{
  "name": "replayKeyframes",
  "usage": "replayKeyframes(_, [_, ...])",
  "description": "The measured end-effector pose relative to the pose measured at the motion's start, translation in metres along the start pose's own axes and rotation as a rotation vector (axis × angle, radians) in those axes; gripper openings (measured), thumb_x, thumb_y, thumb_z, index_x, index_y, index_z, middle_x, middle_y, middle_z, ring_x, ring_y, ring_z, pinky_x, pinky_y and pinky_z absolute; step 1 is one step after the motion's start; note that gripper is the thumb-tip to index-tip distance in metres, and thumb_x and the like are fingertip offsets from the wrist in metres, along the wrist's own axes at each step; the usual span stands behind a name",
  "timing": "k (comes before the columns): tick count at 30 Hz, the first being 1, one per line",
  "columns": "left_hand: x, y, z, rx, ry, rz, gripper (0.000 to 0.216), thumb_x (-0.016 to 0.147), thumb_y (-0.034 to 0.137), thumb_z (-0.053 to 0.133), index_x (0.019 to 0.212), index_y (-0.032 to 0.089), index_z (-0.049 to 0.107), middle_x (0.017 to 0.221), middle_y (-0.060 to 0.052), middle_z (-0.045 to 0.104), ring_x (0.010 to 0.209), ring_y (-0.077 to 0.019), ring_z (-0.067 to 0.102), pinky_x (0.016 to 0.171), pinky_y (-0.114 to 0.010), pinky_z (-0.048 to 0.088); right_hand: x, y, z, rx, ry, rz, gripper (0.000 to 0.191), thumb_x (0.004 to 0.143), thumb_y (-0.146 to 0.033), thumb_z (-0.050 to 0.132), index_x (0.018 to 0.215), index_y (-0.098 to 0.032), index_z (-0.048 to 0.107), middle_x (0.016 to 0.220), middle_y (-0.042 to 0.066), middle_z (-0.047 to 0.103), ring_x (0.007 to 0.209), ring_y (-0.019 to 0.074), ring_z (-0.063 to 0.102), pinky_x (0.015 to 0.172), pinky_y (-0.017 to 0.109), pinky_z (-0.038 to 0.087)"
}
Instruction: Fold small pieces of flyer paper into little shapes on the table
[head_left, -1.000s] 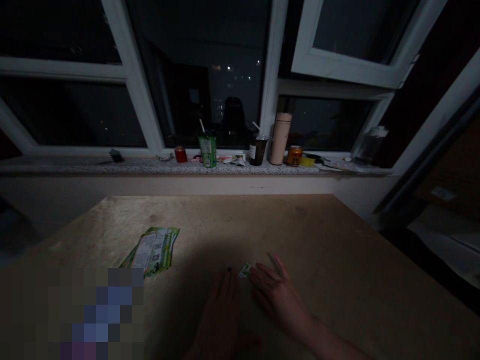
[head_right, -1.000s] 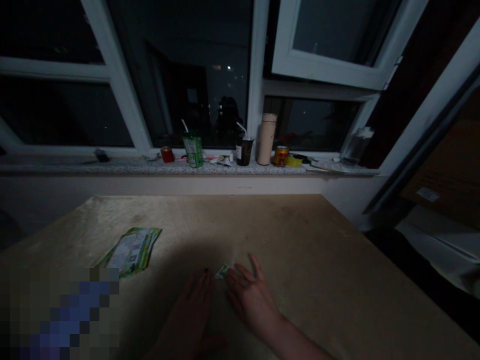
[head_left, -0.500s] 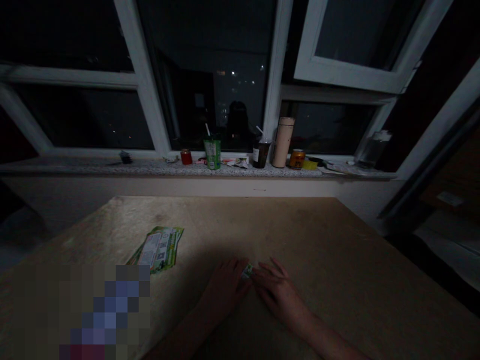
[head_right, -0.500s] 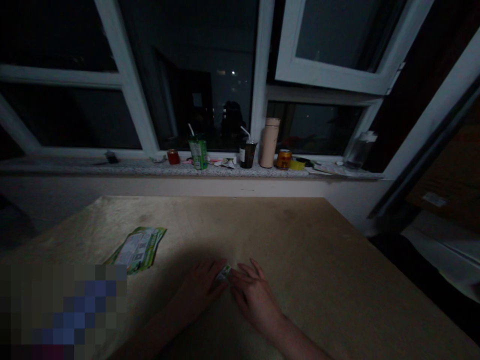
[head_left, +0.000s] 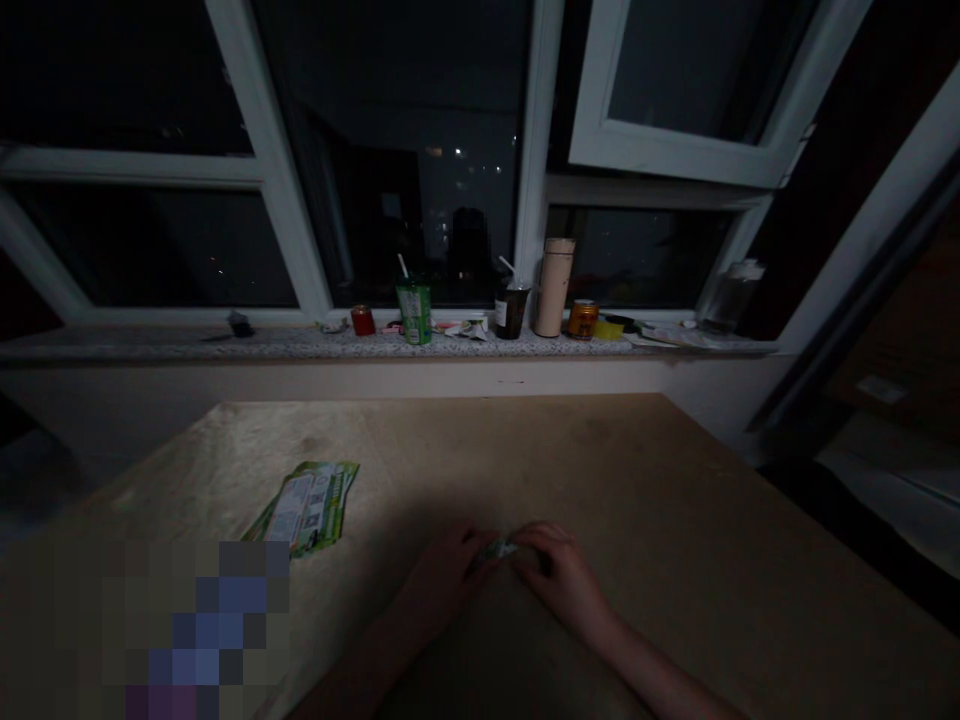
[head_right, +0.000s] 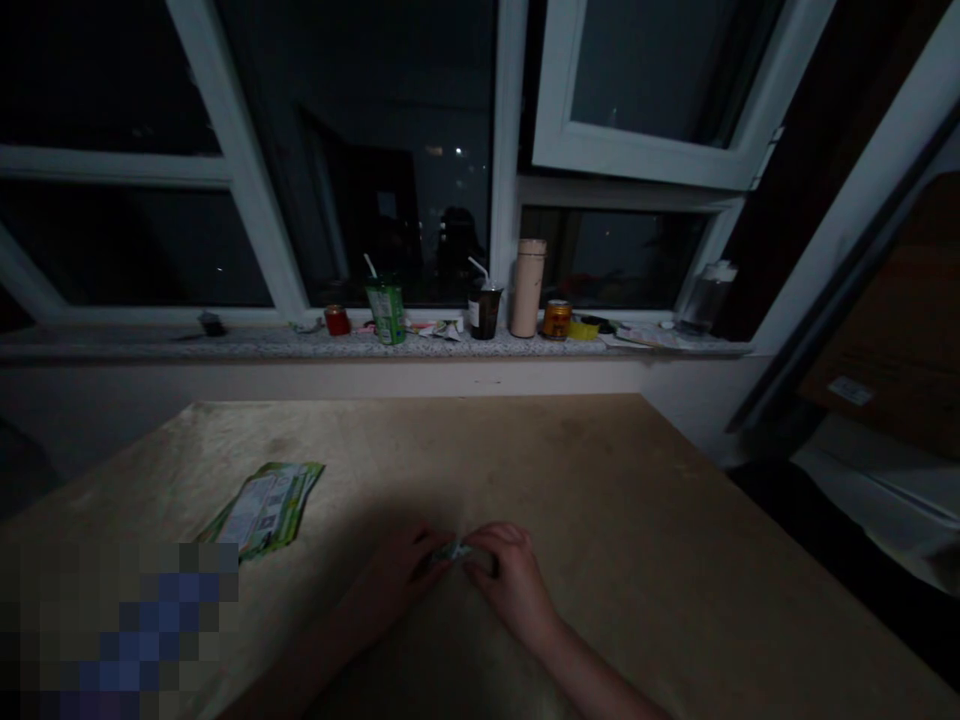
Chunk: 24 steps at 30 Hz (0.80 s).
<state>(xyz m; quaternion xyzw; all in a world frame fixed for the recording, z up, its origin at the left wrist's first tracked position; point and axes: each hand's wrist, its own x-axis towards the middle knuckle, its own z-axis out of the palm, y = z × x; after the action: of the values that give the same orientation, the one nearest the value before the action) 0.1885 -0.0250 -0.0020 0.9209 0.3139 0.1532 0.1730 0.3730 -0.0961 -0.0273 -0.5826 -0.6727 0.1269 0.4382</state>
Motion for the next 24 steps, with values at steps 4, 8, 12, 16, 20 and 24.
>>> replayKeyframes(4, [0.000,0.000,-0.001,-0.057,-0.009,-0.008,0.023,0.093,0.030,0.051,0.112,0.022,0.062,0.104,-0.004,0.061,0.094,-0.0196,0.057,0.084,-0.030,0.044,0.001,0.001,0.000,0.007,0.024,0.022,0.011,0.080,-0.024,0.065,0.088,-0.024,0.071,0.087,0.004,0.069,0.088,0.0222,0.062,0.081,0.037,0.047])
replayKeyframes(8, [-0.001,-0.001,0.000,-0.114,-0.002,-0.018,0.025,0.093,0.032,0.050,0.114,0.023,0.060,0.106,-0.003,0.061,0.097,-0.0196,0.057,0.087,-0.031,0.043,0.006,-0.002,-0.002,0.079,0.017,0.043,0.011,0.082,-0.028,0.062,0.083,-0.022,0.072,0.080,0.003,0.070,0.080,0.0202,0.064,0.076,0.033,0.048])
replayKeyframes(12, [-0.001,-0.002,0.001,-0.179,0.003,-0.032,0.027,0.092,0.036,0.051,0.114,0.024,0.061,0.109,-0.003,0.061,0.100,-0.0209,0.056,0.088,-0.033,0.042,0.014,-0.005,-0.004,0.222,-0.045,0.130,0.022,0.084,-0.033,0.057,0.076,-0.019,0.072,0.070,0.003,0.069,0.066,0.0182,0.063,0.062,0.027,0.048])
replayKeyframes(16, [-0.001,-0.003,0.001,-0.266,0.016,-0.065,0.030,0.090,0.038,0.053,0.115,0.024,0.062,0.108,-0.004,0.065,0.097,-0.0224,0.059,0.087,-0.033,0.043,0.020,-0.007,-0.001,0.353,-0.071,0.232,0.015,0.078,-0.028,0.062,0.076,-0.017,0.072,0.069,0.003,0.068,0.065,0.0169,0.062,0.060,0.025,0.047])
replayKeyframes(20, [0.001,-0.005,-0.001,-0.412,0.030,-0.105,0.031,0.087,0.036,0.056,0.114,0.024,0.064,0.106,-0.003,0.068,0.094,-0.0234,0.062,0.085,-0.032,0.045,0.022,-0.010,0.008,0.469,-0.052,0.313,0.018,0.069,-0.023,0.069,0.086,-0.016,0.071,0.071,0.003,0.069,0.062,0.0158,0.062,0.056,0.023,0.046])
replayKeyframes(24, [0.002,-0.006,-0.002,-0.570,0.011,-0.136,0.031,0.084,0.039,0.060,0.109,0.023,0.068,0.100,-0.002,0.072,0.089,-0.0242,0.065,0.081,-0.031,0.048,0.019,-0.012,0.017,0.586,-0.075,0.325,0.016,0.068,-0.024,0.070,0.082,-0.017,0.072,0.074,0.004,0.071,0.067,0.0184,0.066,0.061,0.026,0.050])
